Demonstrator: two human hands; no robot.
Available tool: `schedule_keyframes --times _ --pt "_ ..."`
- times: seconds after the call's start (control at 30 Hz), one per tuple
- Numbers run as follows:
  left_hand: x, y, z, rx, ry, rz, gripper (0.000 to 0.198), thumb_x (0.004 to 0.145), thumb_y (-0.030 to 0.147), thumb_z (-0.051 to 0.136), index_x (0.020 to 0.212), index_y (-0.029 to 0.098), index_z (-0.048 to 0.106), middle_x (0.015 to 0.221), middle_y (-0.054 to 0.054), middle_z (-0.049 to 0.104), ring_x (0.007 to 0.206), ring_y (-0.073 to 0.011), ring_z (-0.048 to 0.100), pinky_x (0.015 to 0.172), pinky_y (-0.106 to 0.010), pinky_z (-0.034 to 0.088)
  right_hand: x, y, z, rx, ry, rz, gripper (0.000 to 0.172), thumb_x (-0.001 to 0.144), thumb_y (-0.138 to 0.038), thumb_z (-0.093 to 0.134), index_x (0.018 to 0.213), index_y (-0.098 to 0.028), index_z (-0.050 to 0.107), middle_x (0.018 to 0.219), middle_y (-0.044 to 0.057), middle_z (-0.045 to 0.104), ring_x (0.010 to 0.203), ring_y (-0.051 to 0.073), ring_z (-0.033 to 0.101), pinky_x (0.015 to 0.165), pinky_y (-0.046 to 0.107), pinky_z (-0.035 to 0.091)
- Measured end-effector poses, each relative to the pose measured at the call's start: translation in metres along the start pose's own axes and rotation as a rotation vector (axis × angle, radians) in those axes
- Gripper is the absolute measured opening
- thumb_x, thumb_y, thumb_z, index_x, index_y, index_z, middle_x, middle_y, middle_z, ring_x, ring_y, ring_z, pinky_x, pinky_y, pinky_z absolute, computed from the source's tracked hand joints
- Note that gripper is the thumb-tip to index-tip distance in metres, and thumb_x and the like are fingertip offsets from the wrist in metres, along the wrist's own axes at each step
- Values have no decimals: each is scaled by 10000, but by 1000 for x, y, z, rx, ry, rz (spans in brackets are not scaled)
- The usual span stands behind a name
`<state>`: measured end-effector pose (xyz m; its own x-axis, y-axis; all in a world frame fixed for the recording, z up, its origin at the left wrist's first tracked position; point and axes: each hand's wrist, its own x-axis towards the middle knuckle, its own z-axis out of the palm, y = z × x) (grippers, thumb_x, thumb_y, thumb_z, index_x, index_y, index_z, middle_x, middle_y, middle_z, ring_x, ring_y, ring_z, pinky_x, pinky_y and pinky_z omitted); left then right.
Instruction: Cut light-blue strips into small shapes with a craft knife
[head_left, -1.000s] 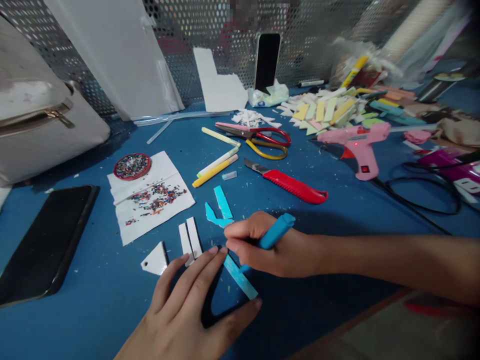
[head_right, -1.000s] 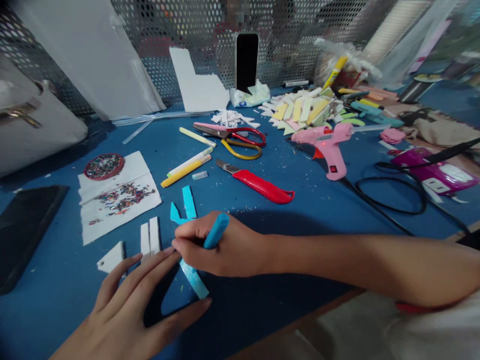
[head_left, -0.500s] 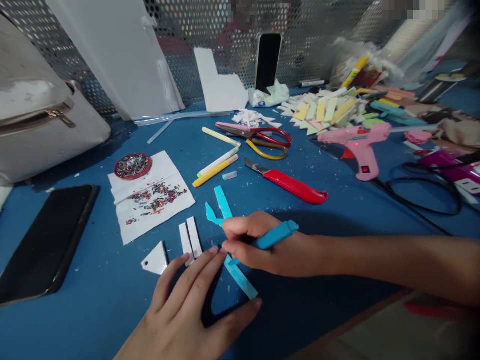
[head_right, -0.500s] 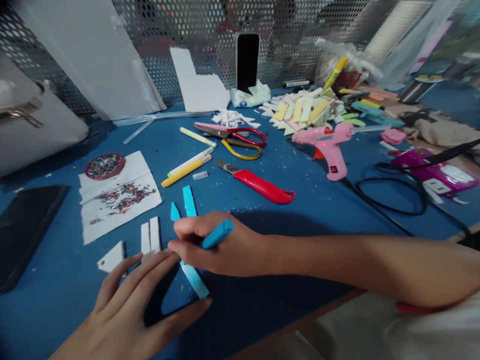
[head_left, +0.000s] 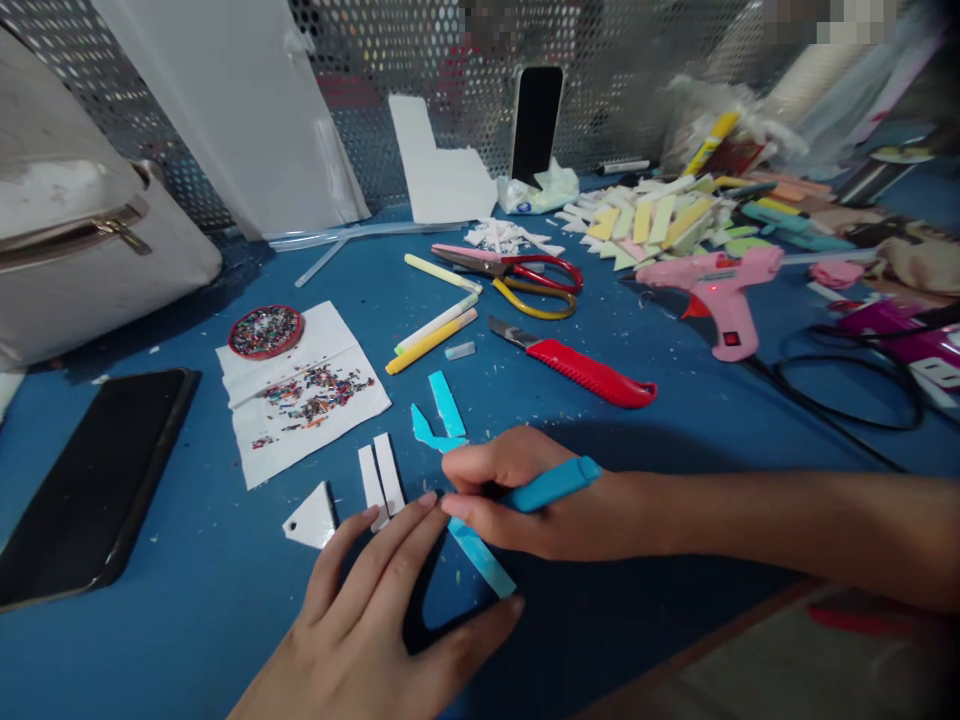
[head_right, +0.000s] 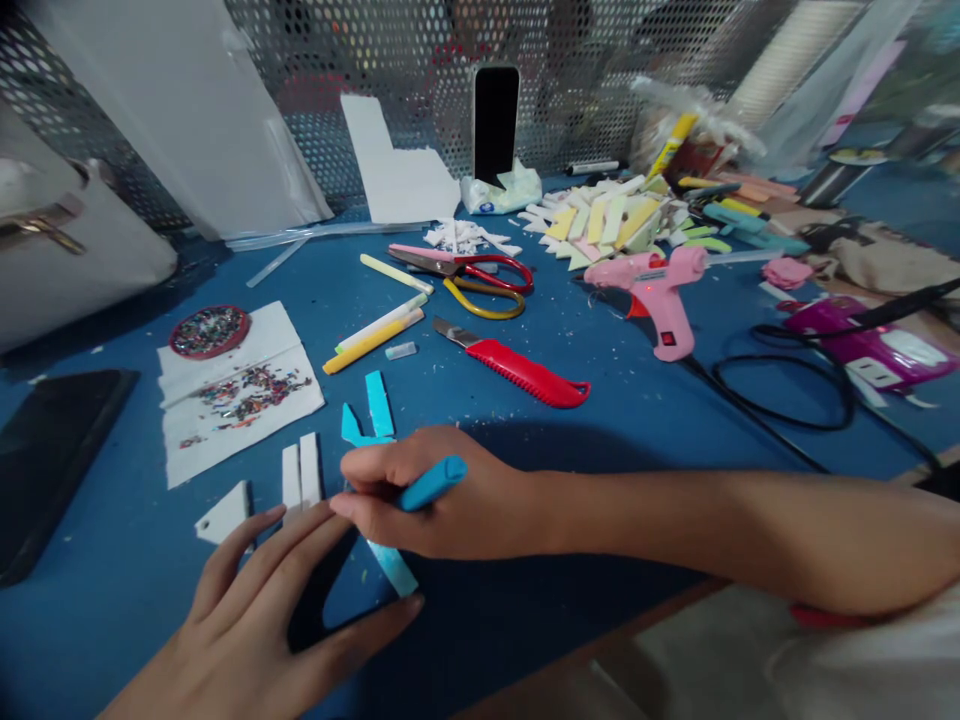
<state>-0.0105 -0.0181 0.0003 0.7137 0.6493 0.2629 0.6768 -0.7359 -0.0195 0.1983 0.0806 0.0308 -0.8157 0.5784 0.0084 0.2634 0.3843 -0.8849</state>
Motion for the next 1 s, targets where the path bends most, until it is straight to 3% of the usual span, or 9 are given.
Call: schedule_keyframes --times 0.17,0.3,0.4,0.6,0.87,1.0 --pt "0 -1 -3 11 -58 11 608 886 352 653 1397 509 363 1359 -140 397 1408 -317 209 1081 -523 154 0 1 0 26 7 3 319 960 -286 483 695 -180 340 628 -66 300 579 75 302 517 220 251" --pt "2 -11 -9 46 -76 135 689 840 629 587 1447 439 323 1349 -170 417 1383 -356 203 1061 -512 134 -1 1 0 44 -15 -1 342 954 -286 503 681 -178 327 625 -66 291 579 73 292 511 215 249" --pt "3 -17 -11 68 -71 213 762 821 722 515 1472 387 304 1320 -187 452 1348 -383 237 1035 -515 142 0 2 0 66 -1 4 335 948 -291 519 691 -178 338 626 -69 306 581 70 299 511 206 255" --pt "2 -16 -7 72 -81 186 725 847 603 582 1475 402 281 1338 -188 438 1362 -380 226 1035 -518 146 0 3 0 55 26 -5 330 954 -280 512 689 -176 345 619 -69 302 576 69 296 513 207 253" --pt "1 -12 -11 29 -95 133 568 921 591 464 1449 427 332 1357 -179 409 1370 -353 237 1055 -513 137 -1 1 0 44 10 -27 345 957 -272 499 672 -172 332 610 -68 299 569 65 293 509 208 247" --pt "1 -11 -11 14 -116 107 615 890 532 569 1446 444 321 1355 -166 396 1394 -342 176 1071 -507 108 0 2 -1 56 -9 -17 351 954 -281 503 667 -171 332 611 -68 304 573 66 295 511 210 249"
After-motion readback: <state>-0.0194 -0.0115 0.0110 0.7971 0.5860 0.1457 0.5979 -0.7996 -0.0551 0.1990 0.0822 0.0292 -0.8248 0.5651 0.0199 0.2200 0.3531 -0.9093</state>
